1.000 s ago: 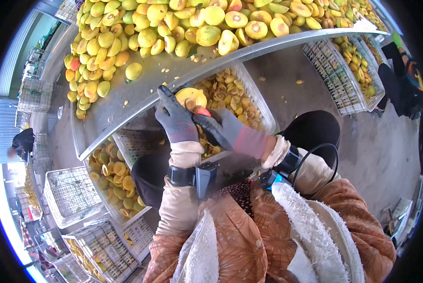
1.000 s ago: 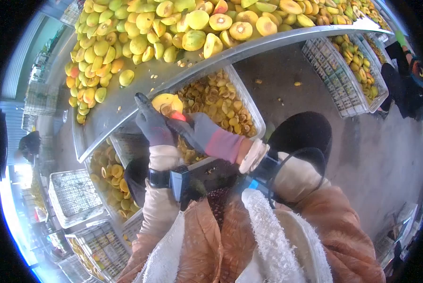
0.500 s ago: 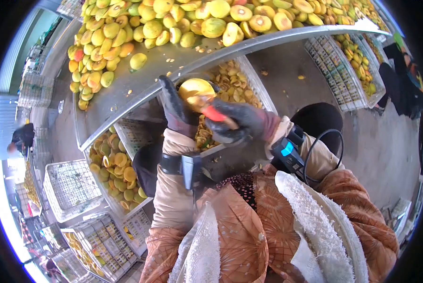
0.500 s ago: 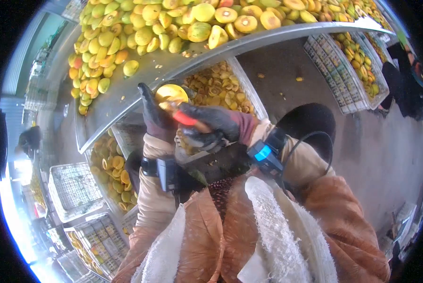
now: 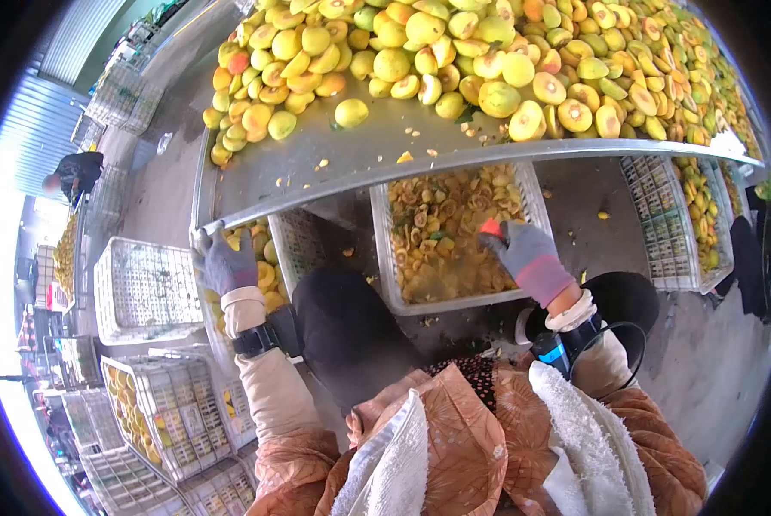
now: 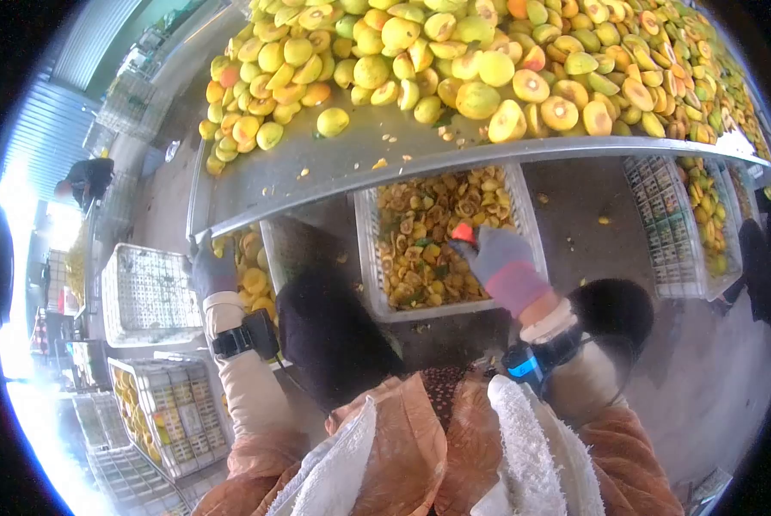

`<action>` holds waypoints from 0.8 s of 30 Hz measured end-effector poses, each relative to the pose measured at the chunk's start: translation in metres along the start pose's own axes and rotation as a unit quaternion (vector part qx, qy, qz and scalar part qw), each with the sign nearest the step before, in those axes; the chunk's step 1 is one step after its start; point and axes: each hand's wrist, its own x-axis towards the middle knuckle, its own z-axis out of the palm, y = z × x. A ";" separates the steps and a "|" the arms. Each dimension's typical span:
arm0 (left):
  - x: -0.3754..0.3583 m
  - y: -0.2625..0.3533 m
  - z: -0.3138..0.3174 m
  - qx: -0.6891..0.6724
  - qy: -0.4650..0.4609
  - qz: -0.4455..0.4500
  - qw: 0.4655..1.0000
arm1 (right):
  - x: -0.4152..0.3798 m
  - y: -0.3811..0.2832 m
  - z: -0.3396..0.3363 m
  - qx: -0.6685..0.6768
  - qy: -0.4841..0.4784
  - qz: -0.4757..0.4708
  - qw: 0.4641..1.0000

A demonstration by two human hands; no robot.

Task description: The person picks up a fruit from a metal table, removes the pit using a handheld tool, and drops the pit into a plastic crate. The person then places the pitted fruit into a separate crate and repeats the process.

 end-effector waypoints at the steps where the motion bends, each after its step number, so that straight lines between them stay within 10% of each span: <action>1: 0.009 0.008 0.004 0.027 0.085 0.036 0.995 | 0.004 -0.003 0.003 -0.016 0.006 -0.017 1.000; 4: 0.058 0.047 0.037 -0.216 0.091 0.144 0.961 | 0.016 -0.011 0.014 0.041 -0.027 0.033 0.998; 14: 0.119 0.187 0.105 0.039 -0.147 0.313 0.938 | 0.014 -0.023 0.006 0.114 -0.087 0.036 0.989; 16: 0.097 0.173 0.077 -0.137 -0.226 0.309 0.913 | 0.013 -0.021 0.012 0.132 -0.047 0.027 0.990; 18: 0.070 0.151 0.068 -0.536 -0.374 0.145 0.743 | 0.011 -0.023 0.010 0.182 -0.021 0.011 0.983; 19: 0.053 0.141 0.070 -0.712 -0.420 -0.015 0.562 | 0.009 -0.025 0.009 0.225 0.005 -0.005 0.974; 20: 0.033 0.136 0.066 -0.542 -0.276 0.203 0.767 | 0.006 -0.028 0.004 0.228 0.001 -0.003 0.974; 21: 0.012 0.135 0.065 -0.299 -0.098 0.395 0.863 | 0.001 -0.034 -0.003 0.306 0.010 -0.020 0.952; 22: -0.005 0.143 0.059 -0.299 -0.105 0.394 0.863 | -0.004 -0.038 -0.008 0.382 0.020 -0.035 0.923; 24: -0.036 0.167 0.033 -0.669 -0.341 0.121 0.649 | -0.009 -0.044 -0.014 0.391 0.032 -0.054 0.918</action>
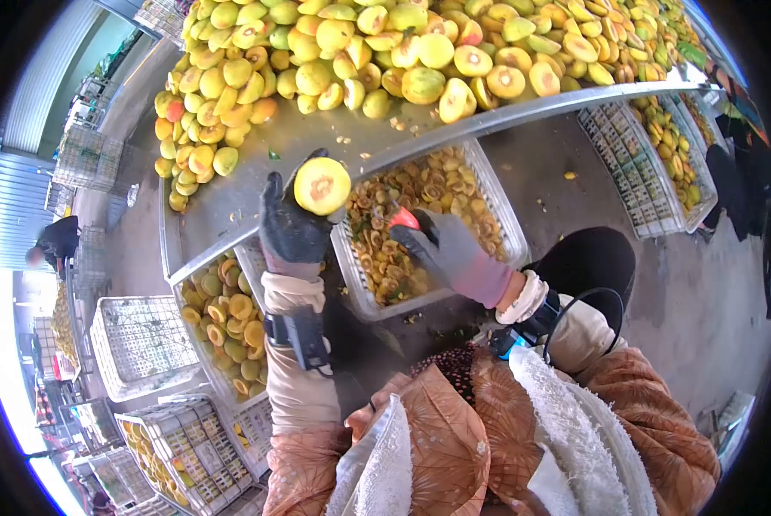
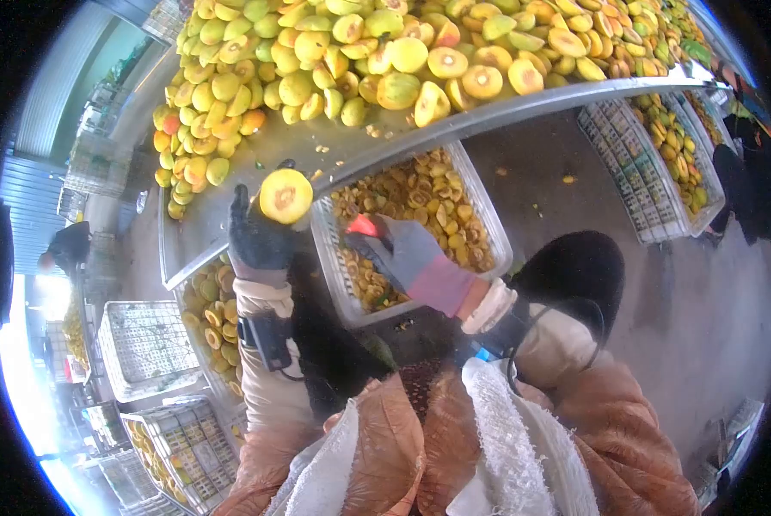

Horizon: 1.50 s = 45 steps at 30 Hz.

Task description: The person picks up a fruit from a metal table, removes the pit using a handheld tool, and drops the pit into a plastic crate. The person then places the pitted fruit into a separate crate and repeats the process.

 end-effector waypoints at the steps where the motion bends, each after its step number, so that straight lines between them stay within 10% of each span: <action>1: -0.007 0.003 0.015 -0.262 0.004 -0.097 0.960 | -0.002 -0.004 0.000 0.010 0.005 -0.028 1.000; 3: -0.015 -0.014 0.031 -0.028 0.022 -0.001 0.999 | -0.007 -0.008 0.000 0.003 0.005 -0.016 1.000; 9: -0.019 -0.022 0.062 -0.241 0.028 -0.062 0.968 | -0.012 -0.005 -0.004 0.028 0.008 -0.027 0.999; 11: -0.017 -0.028 0.066 0.104 0.034 0.089 0.990 | -0.011 0.006 -0.002 0.026 0.015 -0.039 0.999; 20: -0.019 -0.016 0.086 -0.294 0.134 -0.101 0.941 | -0.014 0.000 -0.001 0.068 0.009 -0.025 0.997; 34: -0.025 -0.030 0.110 -0.168 0.302 -0.008 0.938 | -0.020 0.001 -0.012 0.156 -0.086 -0.023 0.984; 36: -0.027 -0.025 0.103 -0.263 0.226 -0.064 0.936 | -0.019 -0.016 -0.024 0.163 -0.202 0.140 0.956; 40: -0.020 -0.046 0.085 -0.288 0.220 -0.084 0.928 | -0.018 -0.003 -0.016 0.181 -0.233 0.174 0.940; 43: -0.022 -0.046 0.096 0.043 0.317 0.100 0.942 | -0.024 0.010 -0.016 0.061 -0.145 -0.043 0.987; 45: -0.026 -0.030 0.102 -0.026 0.235 0.076 0.969 | -0.022 -0.009 -0.030 0.227 -0.211 0.180 0.934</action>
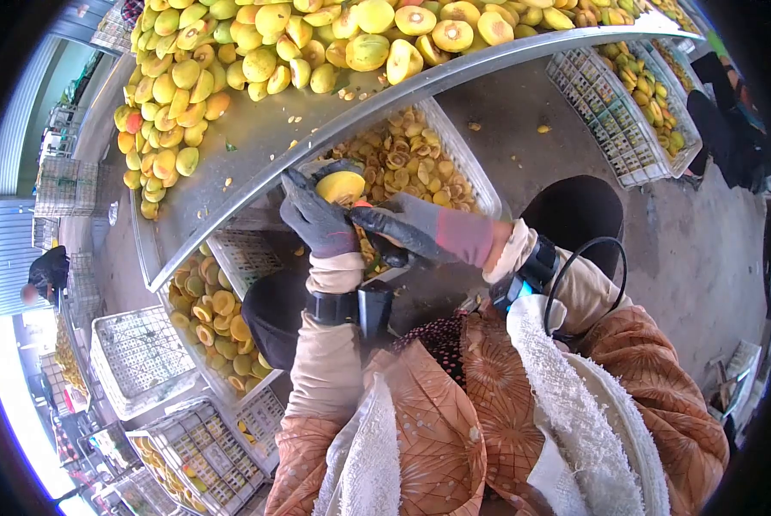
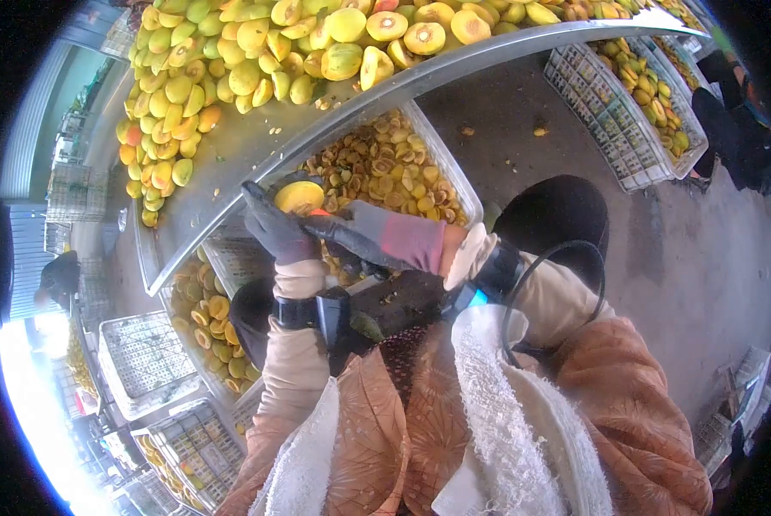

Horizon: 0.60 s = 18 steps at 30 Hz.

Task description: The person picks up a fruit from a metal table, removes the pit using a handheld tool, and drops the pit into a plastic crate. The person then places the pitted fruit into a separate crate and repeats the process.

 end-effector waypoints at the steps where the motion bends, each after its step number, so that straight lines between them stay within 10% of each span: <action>1: 0.006 -0.002 -0.002 -0.036 -0.005 -0.040 0.999 | 0.002 0.004 0.001 -0.001 -0.001 0.003 1.000; 6: 0.016 -0.013 -0.025 0.009 -0.149 -0.046 0.988 | 0.010 0.026 0.018 0.113 0.048 -0.148 0.981; 7: 0.017 -0.035 -0.038 0.123 -0.163 0.081 0.976 | 0.007 0.020 0.014 0.113 0.050 -0.145 0.982; 9: 0.004 -0.010 -0.029 0.136 -0.174 0.103 0.970 | 0.004 0.001 -0.001 0.102 -0.129 0.065 0.984; 13: -0.002 0.015 -0.031 0.080 -0.210 0.055 0.973 | 0.018 0.026 0.001 0.185 -0.191 0.147 0.953; 15: -0.003 0.014 -0.034 -0.002 -0.165 -0.019 0.986 | 0.028 0.038 0.005 0.374 -0.260 0.256 0.853; 18: -0.012 0.016 -0.032 0.064 -0.104 0.092 0.988 | 0.019 0.035 0.025 0.312 -0.181 0.168 0.918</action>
